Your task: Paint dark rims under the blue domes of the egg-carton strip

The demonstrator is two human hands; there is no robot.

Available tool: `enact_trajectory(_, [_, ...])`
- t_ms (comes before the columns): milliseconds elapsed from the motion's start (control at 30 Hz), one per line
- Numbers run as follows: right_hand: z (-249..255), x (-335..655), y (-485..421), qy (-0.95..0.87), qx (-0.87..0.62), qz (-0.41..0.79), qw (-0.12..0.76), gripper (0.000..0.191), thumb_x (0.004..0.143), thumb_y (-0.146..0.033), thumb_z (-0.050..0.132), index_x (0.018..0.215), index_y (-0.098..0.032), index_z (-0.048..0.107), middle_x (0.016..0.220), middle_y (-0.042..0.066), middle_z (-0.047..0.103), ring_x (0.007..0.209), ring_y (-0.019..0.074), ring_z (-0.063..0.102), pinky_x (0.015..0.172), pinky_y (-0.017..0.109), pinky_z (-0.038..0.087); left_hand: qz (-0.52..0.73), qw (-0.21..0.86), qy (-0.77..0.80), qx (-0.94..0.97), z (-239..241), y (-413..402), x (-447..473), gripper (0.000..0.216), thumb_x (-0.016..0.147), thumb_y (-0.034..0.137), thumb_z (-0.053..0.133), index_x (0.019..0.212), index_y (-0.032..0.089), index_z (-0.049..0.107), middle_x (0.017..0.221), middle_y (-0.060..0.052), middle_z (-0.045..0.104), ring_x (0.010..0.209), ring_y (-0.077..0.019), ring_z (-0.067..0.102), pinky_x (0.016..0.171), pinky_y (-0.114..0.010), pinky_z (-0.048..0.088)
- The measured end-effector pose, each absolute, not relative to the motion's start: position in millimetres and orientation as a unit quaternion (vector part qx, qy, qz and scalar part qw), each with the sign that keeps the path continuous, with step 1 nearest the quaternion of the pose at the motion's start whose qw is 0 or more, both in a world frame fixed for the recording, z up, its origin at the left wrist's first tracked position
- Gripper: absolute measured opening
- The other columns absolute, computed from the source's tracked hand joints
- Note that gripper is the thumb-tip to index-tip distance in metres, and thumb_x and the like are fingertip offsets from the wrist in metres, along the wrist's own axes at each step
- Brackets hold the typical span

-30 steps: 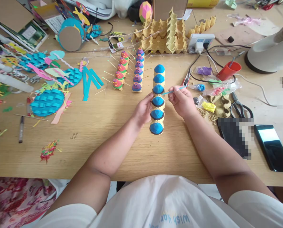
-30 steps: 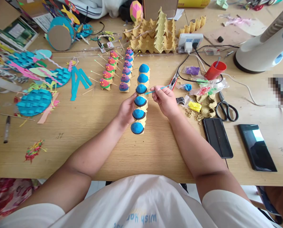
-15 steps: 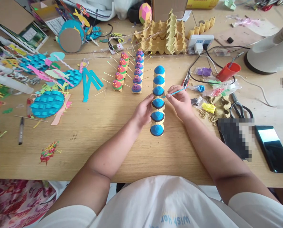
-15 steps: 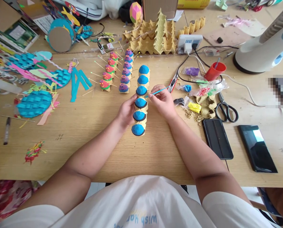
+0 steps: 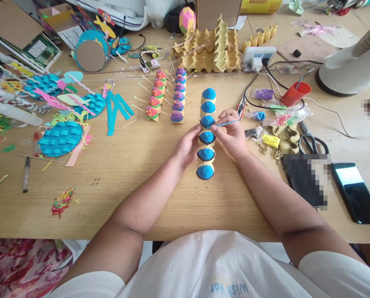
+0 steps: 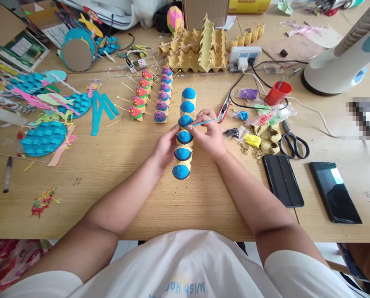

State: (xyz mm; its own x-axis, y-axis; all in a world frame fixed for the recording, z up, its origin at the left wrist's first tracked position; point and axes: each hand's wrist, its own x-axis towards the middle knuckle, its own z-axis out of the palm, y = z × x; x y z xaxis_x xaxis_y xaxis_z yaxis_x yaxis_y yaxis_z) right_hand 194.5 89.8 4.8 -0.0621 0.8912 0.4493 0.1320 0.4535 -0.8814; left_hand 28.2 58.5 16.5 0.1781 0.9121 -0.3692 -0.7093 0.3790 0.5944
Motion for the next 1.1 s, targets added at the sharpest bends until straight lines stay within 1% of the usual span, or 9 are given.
enact_trajectory(133, [6.7,195.6,88.9,-0.648,-0.409,0.324,0.555,0.048,0.083,-0.077,0.084,0.086,-0.030,0.071,0.112,0.007,0.064,0.119,0.0284,0.061,0.118,0.052,0.051,0.541,0.754,0.344,0.144,15.8,58.9,28.6,0.018,0.105,0.022,0.066,0.112,0.025,0.082,0.093,-0.002,0.087,0.092,-0.0201,0.083,0.080,-0.027,0.064])
enact_trajectory(300, [6.4,196.6,89.4,-0.654,-0.408,0.312,0.555,0.043,0.085,-0.069,0.087,0.086,-0.030,0.070,0.113,0.006,0.063,0.121,0.0287,0.061,0.121,0.053,0.051,0.531,0.766,0.343,0.119,16.5,58.4,28.6,0.031,0.105,0.029,0.066,0.134,0.029,0.077,0.097,-0.002,0.088,0.093,-0.0228,0.085,0.081,-0.030,0.066])
enact_trajectory(367, [6.3,196.4,89.3,-0.658,-0.408,0.303,0.556,0.039,0.087,-0.066,0.086,0.088,-0.030,0.070,0.112,0.006,0.063,0.122,0.0286,0.062,0.121,0.053,0.051,0.529,0.767,0.344,0.114,18.1,58.0,29.0,0.033,0.106,0.029,0.064,0.137,0.030,0.076,0.098,-0.002,0.088,0.095,-0.0235,0.086,0.081,-0.031,0.067])
enact_trajectory(500, [7.4,195.9,88.6,-0.665,-0.409,0.281,0.558,0.037,0.088,-0.065,0.085,0.091,-0.031,0.072,0.111,0.006,0.065,0.122,0.0302,0.061,0.123,0.056,0.049,0.540,0.747,0.360,0.146,19.6,57.7,29.6,0.020,0.105,0.022,0.065,0.113,0.024,0.082,0.098,-0.003,0.088,0.099,-0.0217,0.084,0.085,-0.028,0.064])
enact_trajectory(600, [8.8,195.7,87.7,-0.664,-0.407,0.279,0.562,0.038,0.088,-0.066,0.085,0.091,-0.030,0.072,0.111,0.007,0.065,0.121,0.0307,0.062,0.124,0.058,0.048,0.544,0.739,0.357,0.175,17.0,58.3,29.3,0.020,0.106,0.022,0.063,0.100,0.022,0.083,0.100,-0.004,0.087,0.100,-0.0202,0.082,0.086,-0.026,0.062])
enact_trajectory(733, [9.9,195.5,86.6,-0.665,-0.413,0.277,0.558,0.039,0.090,-0.069,0.081,0.091,-0.031,0.072,0.111,0.007,0.066,0.121,0.0309,0.062,0.124,0.058,0.049,0.544,0.745,0.352,0.157,13.8,59.0,28.5,0.016,0.103,0.022,0.069,0.109,0.025,0.083,0.100,-0.002,0.088,0.105,-0.0217,0.083,0.090,-0.029,0.063])
enact_trajectory(867, [6.9,195.3,88.0,-0.659,-0.410,0.294,0.558,0.042,0.090,-0.072,0.080,0.091,-0.031,0.071,0.112,0.007,0.065,0.120,0.0291,0.062,0.122,0.055,0.051,0.541,0.751,0.352,0.140,14.2,59.0,28.6,0.021,0.103,0.022,0.068,0.117,0.027,0.082,0.099,-0.001,0.088,0.105,-0.0224,0.083,0.090,-0.030,0.064])
enact_trajectory(967, [3.2,195.5,90.6,-0.648,-0.400,0.313,0.568,0.046,0.088,-0.075,0.080,0.088,-0.030,0.070,0.115,0.007,0.063,0.122,0.0286,0.062,0.123,0.054,0.050,0.538,0.752,0.345,0.161,14.0,59.0,28.7,0.018,0.105,0.023,0.066,0.110,0.025,0.082,0.098,-0.001,0.088,0.099,-0.0206,0.084,0.086,-0.028,0.064])
enact_trajectory(1100, [0.2,196.8,93.3,-0.648,-0.395,0.322,0.566,0.050,0.086,-0.078,0.080,0.087,-0.029,0.069,0.117,0.007,0.063,0.126,0.0293,0.061,0.126,0.056,0.047,0.542,0.747,0.339,0.183,13.3,59.1,28.5,0.023,0.108,0.024,0.060,0.101,0.022,0.081,0.094,-0.002,0.087,0.086,-0.0164,0.081,0.080,-0.024,0.062])
